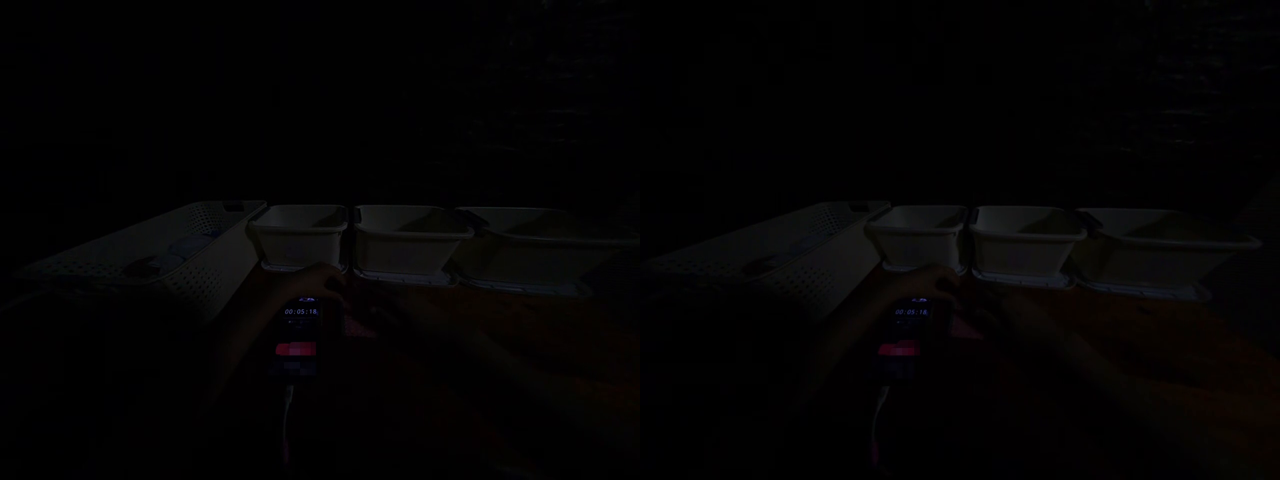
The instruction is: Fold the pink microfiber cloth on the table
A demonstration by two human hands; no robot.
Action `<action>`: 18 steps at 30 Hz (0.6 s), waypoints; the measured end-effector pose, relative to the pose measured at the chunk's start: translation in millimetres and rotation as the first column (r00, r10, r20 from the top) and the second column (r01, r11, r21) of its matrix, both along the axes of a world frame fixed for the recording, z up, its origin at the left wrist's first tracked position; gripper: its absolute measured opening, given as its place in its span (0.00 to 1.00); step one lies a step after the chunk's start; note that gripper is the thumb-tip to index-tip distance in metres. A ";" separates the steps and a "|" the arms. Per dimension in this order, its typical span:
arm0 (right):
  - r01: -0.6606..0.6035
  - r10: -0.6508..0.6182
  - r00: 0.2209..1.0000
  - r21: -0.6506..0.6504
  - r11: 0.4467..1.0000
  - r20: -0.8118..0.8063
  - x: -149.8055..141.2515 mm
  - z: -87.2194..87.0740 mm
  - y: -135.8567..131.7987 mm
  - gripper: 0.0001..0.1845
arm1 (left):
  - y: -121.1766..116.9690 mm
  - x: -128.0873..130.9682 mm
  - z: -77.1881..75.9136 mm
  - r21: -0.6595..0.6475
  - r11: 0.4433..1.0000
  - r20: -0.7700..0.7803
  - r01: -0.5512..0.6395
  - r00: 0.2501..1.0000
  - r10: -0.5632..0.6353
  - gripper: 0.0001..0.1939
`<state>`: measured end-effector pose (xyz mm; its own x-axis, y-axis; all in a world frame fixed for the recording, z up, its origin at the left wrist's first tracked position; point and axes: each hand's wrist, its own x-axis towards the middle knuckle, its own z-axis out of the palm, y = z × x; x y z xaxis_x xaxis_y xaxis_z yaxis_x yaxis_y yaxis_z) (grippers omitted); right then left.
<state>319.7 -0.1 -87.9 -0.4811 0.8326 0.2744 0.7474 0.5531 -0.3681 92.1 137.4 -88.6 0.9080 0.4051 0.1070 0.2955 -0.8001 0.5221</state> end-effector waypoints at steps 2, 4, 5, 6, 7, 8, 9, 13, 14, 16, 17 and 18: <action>-0.097 0.089 0.987 0.054 0.994 0.135 -7.4 -13.2 0.5 0.33 | 0.2 0.0 -0.4 -0.006 1.000 0.002 0.011 1.000 -0.011 0.15; -0.077 0.053 0.967 0.086 0.993 0.248 -10.6 -27.1 1.9 0.36 | -0.7 0.2 0.5 -0.003 1.000 -0.004 0.008 1.000 -0.008 0.15; -0.061 0.033 0.960 0.093 0.994 0.278 -11.0 -32.4 2.5 0.36 | -1.4 0.3 1.1 -0.002 1.000 -0.008 0.002 1.000 -0.002 0.15; -0.048 0.018 0.954 0.095 0.994 0.299 -11.1 -36.2 2.8 0.36 | -2.2 0.4 1.9 -0.001 1.000 -0.010 -0.006 1.000 0.006 0.15; -0.043 0.012 0.951 0.094 0.995 0.308 -11.0 -38.2 2.8 0.36 | -2.9 0.5 2.6 0.000 1.000 -0.011 -0.012 1.000 0.012 0.15; -0.040 0.010 0.951 0.093 0.995 0.308 -11.0 -38.8 2.6 0.36 | -3.6 0.6 3.3 0.000 1.000 -0.011 -0.016 1.000 0.016 0.15; -0.038 0.009 0.953 0.089 0.995 0.304 -11.0 -38.3 2.3 0.36 | -4.2 0.7 3.9 0.001 1.000 -0.010 -0.020 1.000 0.020 0.15; -0.029 0.011 0.957 0.060 0.998 0.289 -11.8 -33.8 0.5 0.36 | -5.8 1.0 5.3 -0.009 0.999 -0.007 -0.035 0.999 0.035 0.14; -0.023 0.005 0.957 0.060 0.998 0.289 -11.6 -33.5 0.2 0.36 | -5.9 1.0 5.4 -0.017 0.999 -0.004 -0.033 0.999 0.032 0.15; -0.007 -0.017 0.957 0.080 0.997 0.289 -9.8 -35.0 0.5 0.34 | -5.6 0.9 5.3 -0.030 0.999 0.001 -0.018 1.000 0.018 0.15; -0.014 -0.014 0.955 0.093 0.996 0.297 -8.0 -37.0 1.4 0.32 | -5.2 0.9 5.1 -0.032 0.999 0.005 -0.013 1.000 0.014 0.15; -0.028 -0.007 0.952 0.110 0.994 0.307 -5.7 -39.8 3.1 0.30 | -4.8 0.9 4.7 -0.031 0.999 0.007 -0.011 1.000 0.012 0.14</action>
